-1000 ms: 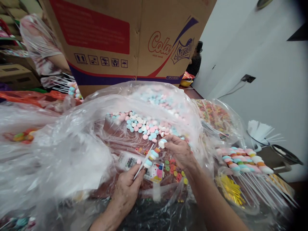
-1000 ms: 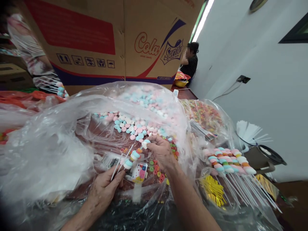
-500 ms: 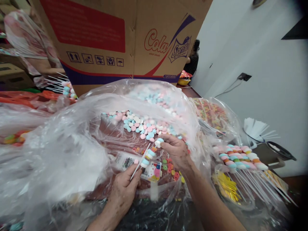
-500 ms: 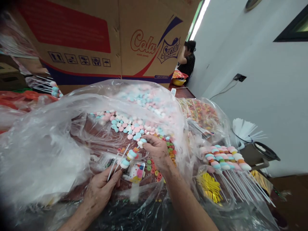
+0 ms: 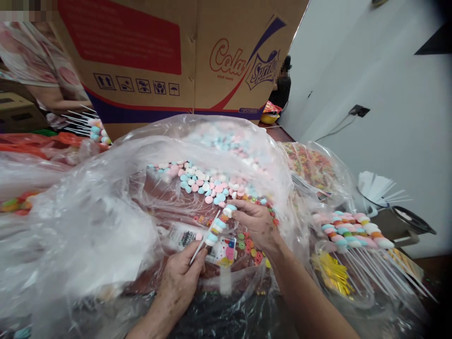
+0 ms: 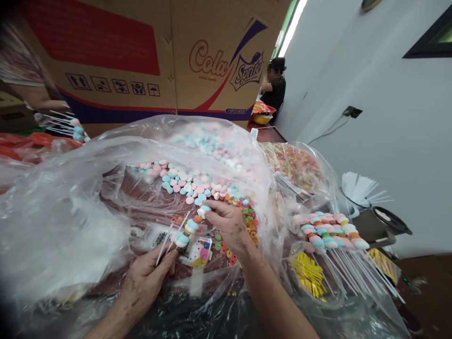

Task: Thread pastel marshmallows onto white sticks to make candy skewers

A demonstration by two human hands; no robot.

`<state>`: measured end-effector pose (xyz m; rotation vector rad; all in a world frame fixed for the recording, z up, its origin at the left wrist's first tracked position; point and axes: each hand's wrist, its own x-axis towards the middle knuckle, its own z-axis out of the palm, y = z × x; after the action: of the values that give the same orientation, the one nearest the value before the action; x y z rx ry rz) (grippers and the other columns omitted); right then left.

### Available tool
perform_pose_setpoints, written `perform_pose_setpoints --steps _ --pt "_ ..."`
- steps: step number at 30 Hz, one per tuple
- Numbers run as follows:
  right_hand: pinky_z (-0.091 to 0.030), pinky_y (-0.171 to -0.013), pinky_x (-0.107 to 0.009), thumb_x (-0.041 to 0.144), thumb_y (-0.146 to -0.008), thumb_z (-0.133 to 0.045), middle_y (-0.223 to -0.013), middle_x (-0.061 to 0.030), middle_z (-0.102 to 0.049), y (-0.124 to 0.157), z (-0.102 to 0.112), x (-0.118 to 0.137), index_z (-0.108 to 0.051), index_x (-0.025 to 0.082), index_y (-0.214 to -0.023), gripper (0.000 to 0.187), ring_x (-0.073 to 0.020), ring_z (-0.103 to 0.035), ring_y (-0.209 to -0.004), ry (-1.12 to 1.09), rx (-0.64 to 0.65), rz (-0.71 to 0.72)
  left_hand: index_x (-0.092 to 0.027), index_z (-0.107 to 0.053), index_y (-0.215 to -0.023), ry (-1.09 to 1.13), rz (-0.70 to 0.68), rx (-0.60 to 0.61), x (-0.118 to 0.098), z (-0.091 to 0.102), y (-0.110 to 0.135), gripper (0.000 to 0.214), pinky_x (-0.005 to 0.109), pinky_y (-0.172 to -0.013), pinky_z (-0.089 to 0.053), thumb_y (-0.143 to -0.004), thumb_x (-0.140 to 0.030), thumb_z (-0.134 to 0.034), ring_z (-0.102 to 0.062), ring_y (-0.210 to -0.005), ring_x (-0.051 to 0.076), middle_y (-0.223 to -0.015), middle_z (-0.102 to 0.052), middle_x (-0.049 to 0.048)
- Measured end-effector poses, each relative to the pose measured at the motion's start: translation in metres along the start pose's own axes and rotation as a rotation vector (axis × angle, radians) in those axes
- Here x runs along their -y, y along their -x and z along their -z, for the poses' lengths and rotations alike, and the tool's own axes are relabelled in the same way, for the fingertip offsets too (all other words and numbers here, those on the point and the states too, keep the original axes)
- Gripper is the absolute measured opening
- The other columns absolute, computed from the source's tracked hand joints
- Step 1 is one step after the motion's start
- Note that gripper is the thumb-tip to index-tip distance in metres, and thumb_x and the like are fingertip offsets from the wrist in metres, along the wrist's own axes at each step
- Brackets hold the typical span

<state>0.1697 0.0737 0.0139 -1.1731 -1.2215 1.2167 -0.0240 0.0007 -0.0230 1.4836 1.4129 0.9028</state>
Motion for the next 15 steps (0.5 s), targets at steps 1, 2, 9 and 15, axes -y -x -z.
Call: perform_pose_setpoints --steps 1,2,9,15 --pt "-0.052 -0.073 -0.029 0.027 -0.07 -0.073 -0.089 -0.0009 -0.076 0.001 0.001 0.001 -0.079 0.021 -0.097 0.028 -0.0172 -0.067 -0.079 0.049 0.006 0.009 -0.021 -0.054 -0.062 0.001 -0.001 0.0 0.0 0.0 0.0 0.036 0.024 -0.055 -0.037 -0.087 -0.046 -0.046 -0.052 -0.053 0.016 -0.053 -0.053 -0.0034" --pt "-0.053 -0.073 -0.03 0.027 -0.071 -0.071 -0.089 -0.001 -0.077 0.001 0.002 0.002 -0.078 0.021 -0.098 0.029 -0.0174 -0.068 -0.079 0.104 0.015 0.023 -0.021 -0.054 -0.061 0.004 -0.001 0.002 0.0 0.0 0.0 0.036 0.024 -0.055 -0.037 -0.087 -0.046 -0.046 -0.052 -0.053 0.016 -0.053 -0.053 -0.0034" --pt "-0.056 -0.087 -0.032 0.021 -0.08 -0.056 -0.105 -0.0008 -0.076 0.005 0.004 0.003 -0.077 0.024 -0.107 0.033 -0.019 -0.072 -0.092 0.478 0.092 0.274 -0.022 -0.052 -0.059 -0.013 0.003 -0.003 -0.001 -0.001 0.001 0.037 0.023 -0.053 -0.036 -0.086 -0.046 -0.046 -0.05 -0.051 0.015 -0.052 -0.052 -0.0036" --pt "-0.053 -0.099 -0.035 0.023 -0.086 -0.055 -0.117 -0.0005 -0.072 0.014 -0.007 -0.01 -0.073 0.026 -0.115 0.034 -0.0195 -0.068 -0.108 0.462 0.031 0.302 -0.023 -0.049 -0.059 -0.031 -0.009 -0.036 0.0 -0.003 0.0 0.037 0.023 -0.052 -0.037 -0.088 -0.045 -0.042 -0.049 -0.05 0.015 -0.052 -0.05 -0.004"
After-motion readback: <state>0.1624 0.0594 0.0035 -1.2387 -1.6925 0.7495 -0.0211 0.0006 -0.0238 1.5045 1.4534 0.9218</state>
